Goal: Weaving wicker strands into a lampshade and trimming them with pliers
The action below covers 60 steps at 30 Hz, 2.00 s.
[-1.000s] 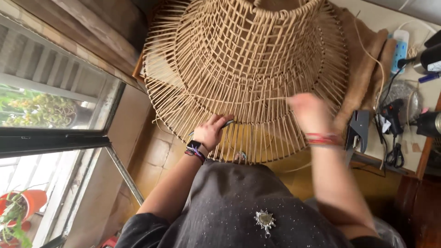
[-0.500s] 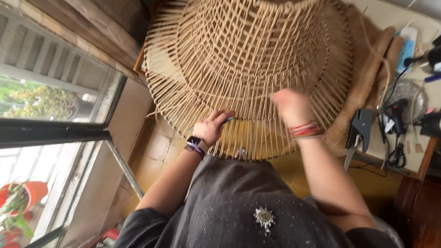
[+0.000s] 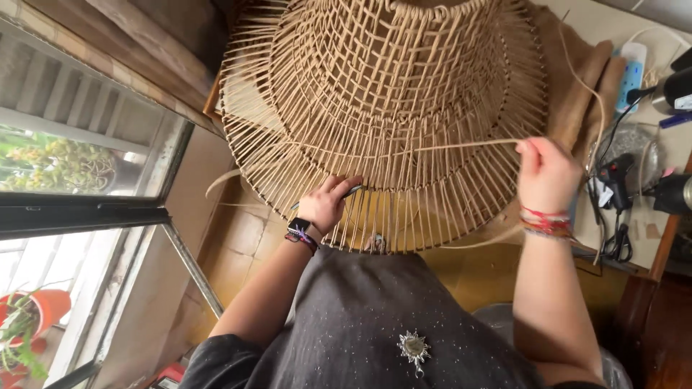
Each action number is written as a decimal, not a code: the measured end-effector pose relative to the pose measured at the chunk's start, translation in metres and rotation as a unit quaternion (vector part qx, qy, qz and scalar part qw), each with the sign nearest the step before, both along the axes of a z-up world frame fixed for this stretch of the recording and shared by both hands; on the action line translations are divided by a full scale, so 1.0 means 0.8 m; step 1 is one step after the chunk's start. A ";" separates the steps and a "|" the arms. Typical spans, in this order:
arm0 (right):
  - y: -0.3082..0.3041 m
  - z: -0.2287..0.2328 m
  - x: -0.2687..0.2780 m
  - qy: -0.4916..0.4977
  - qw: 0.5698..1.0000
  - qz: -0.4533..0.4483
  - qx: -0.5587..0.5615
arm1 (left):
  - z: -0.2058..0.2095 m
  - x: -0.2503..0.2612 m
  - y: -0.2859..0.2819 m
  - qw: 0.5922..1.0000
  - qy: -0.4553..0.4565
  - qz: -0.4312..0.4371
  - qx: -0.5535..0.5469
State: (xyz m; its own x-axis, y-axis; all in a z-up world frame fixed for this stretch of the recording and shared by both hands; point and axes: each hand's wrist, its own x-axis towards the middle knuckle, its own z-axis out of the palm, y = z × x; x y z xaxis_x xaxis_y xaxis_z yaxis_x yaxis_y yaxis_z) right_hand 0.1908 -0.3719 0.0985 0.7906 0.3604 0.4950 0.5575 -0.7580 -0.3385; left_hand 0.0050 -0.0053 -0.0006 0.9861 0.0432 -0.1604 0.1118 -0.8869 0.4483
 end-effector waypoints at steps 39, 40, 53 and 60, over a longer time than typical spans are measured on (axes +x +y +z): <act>0.094 -0.107 0.017 0.059 0.981 0.025 -0.185 | 0.027 -0.002 -0.010 0.997 -0.077 0.025 -0.004; 0.107 -0.115 0.003 0.060 0.980 0.024 -0.186 | 0.018 -0.006 -0.012 0.997 -0.075 0.024 -0.005; 0.084 -0.057 -0.020 0.204 0.978 -0.013 -0.033 | -0.020 -0.006 -0.005 0.996 -0.094 0.000 0.010; -0.001 -0.084 0.024 0.112 0.985 -0.073 0.106 | 0.001 -0.006 0.001 0.995 -0.098 -0.024 0.005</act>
